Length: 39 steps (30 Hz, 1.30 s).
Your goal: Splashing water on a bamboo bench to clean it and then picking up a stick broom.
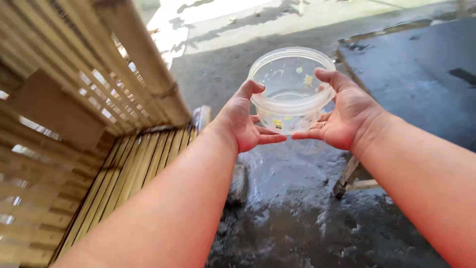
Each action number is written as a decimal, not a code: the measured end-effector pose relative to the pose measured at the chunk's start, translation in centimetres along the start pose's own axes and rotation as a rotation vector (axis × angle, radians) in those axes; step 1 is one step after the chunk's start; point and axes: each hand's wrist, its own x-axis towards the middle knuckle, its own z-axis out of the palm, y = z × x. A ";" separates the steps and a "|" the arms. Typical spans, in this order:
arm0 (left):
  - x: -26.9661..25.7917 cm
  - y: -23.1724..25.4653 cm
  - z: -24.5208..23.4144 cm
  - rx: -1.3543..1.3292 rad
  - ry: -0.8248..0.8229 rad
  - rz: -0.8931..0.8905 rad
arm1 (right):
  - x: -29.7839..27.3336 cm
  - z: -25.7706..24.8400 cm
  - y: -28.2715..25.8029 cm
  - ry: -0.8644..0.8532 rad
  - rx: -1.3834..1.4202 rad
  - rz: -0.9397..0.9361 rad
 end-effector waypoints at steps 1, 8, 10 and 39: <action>1.1 1.0 1.0 -0.009 -0.010 -0.006 | 0.2 0.3 -1.1 0.054 0.017 -0.027; 8.0 4.2 3.1 0.092 -0.088 -0.036 | 4.6 -1.9 -4.2 0.184 0.046 -0.096; 9.8 5.5 3.9 0.100 -0.087 -0.032 | 6.8 -2.1 -5.3 0.215 0.056 -0.105; 47.0 22.9 10.2 0.402 -0.246 -0.188 | 37.8 -8.4 -22.1 0.574 0.223 -0.344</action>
